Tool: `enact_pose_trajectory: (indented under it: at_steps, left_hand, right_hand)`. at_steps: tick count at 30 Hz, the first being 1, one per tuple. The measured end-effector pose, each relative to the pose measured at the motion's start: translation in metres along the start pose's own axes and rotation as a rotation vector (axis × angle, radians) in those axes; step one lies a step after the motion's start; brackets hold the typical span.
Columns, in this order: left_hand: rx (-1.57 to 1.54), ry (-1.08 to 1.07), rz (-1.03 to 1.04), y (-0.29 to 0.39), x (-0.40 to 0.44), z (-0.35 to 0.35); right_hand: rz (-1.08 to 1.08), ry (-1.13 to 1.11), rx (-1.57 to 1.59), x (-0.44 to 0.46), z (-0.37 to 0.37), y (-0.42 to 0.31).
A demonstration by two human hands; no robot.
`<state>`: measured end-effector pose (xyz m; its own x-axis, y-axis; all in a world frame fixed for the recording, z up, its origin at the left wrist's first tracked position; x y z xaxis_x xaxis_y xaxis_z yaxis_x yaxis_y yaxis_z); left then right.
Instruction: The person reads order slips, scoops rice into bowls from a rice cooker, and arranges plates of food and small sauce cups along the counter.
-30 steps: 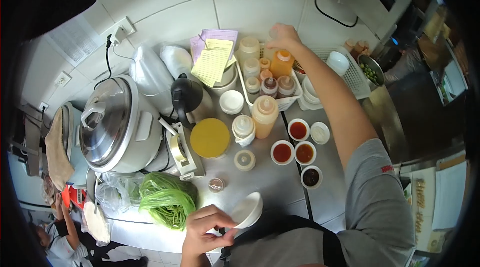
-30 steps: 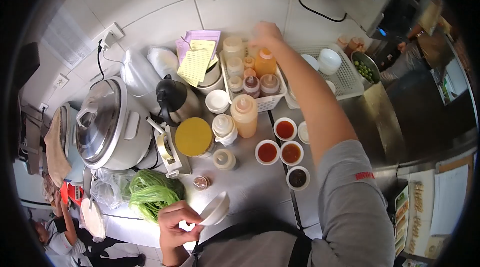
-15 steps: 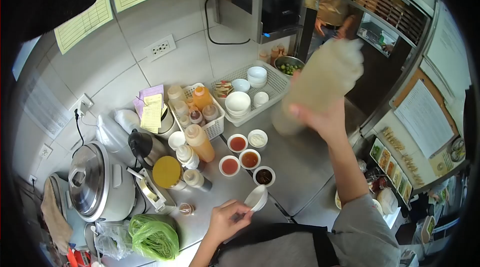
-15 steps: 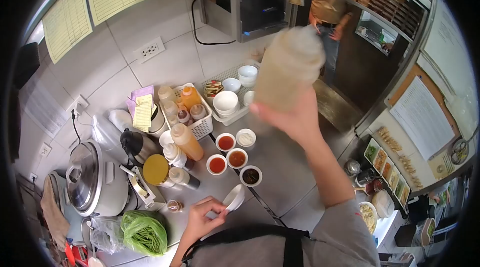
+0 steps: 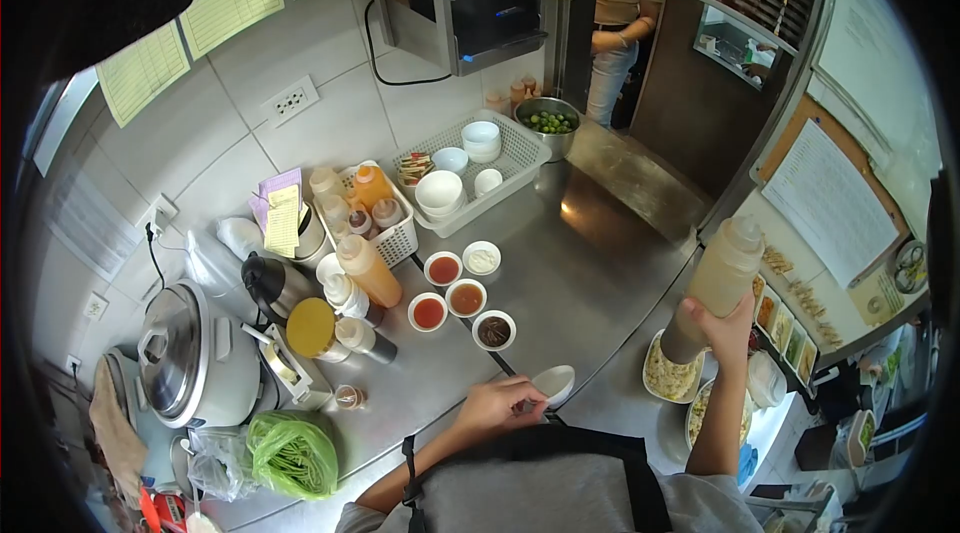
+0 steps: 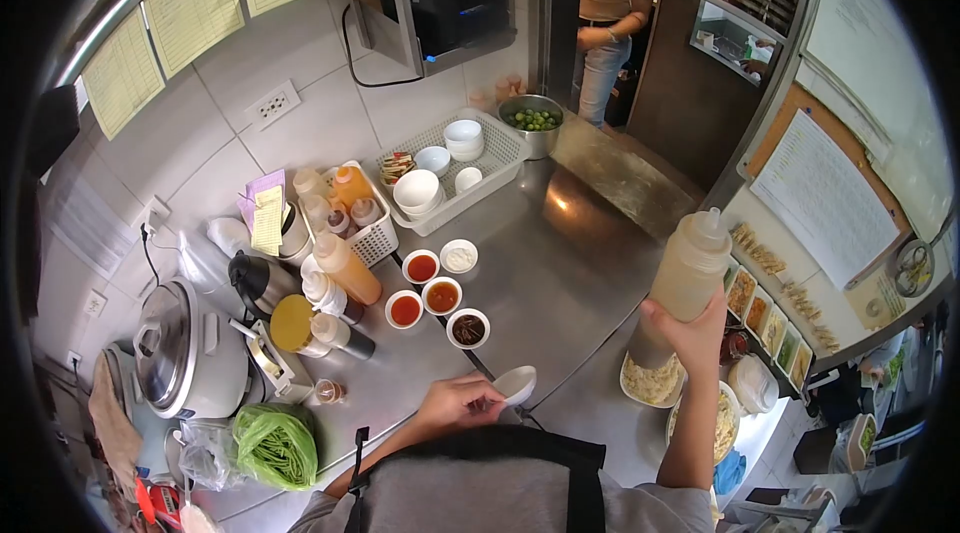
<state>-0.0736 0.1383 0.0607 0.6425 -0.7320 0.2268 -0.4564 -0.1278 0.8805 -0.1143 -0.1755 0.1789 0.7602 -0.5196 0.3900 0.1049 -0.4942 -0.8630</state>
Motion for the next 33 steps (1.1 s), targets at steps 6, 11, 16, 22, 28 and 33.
enact_pose_trajectory:
  at_steps: [6,11,16,22,28,33]
  left_hand:
    - [-0.025,-0.07,0.057,0.012,-0.003,0.011]
    - [-0.08,-0.036,0.019,0.016,-0.014,0.003]
    - [-0.042,0.01,0.075,0.014,-0.023,0.0]
    - [-0.135,-0.012,0.066,0.02,-0.019,-0.004]
    - [-0.131,0.016,0.115,0.015,-0.018,-0.003]
    - [0.03,0.0,0.018,0.007,-0.001,0.006]
  right_hand:
    - [0.017,-0.058,0.078,0.005,-0.005,0.002]
    - [-0.043,-0.101,0.167,0.008,0.008,-0.026]
    - [-0.068,-0.129,0.199,0.003,0.013,-0.04]
    - [-0.1,-0.07,0.207,-0.008,0.002,-0.048]
    - [-0.137,0.024,0.213,-0.014,-0.013,-0.051]
    - [-0.14,0.038,0.18,-0.014,-0.017,-0.055]
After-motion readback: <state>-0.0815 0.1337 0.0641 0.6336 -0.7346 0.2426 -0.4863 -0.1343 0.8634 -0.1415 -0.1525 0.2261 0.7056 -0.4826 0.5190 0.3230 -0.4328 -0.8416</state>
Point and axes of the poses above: each hand's wrist, its own x-axis towards the middle knuckle, its own z-axis out of the palm, y = z × x, the point moved 6 cm from there along x, towards the middle knuckle, and after that the axes turned 5 degrees about -x, right-handed, at the moved point
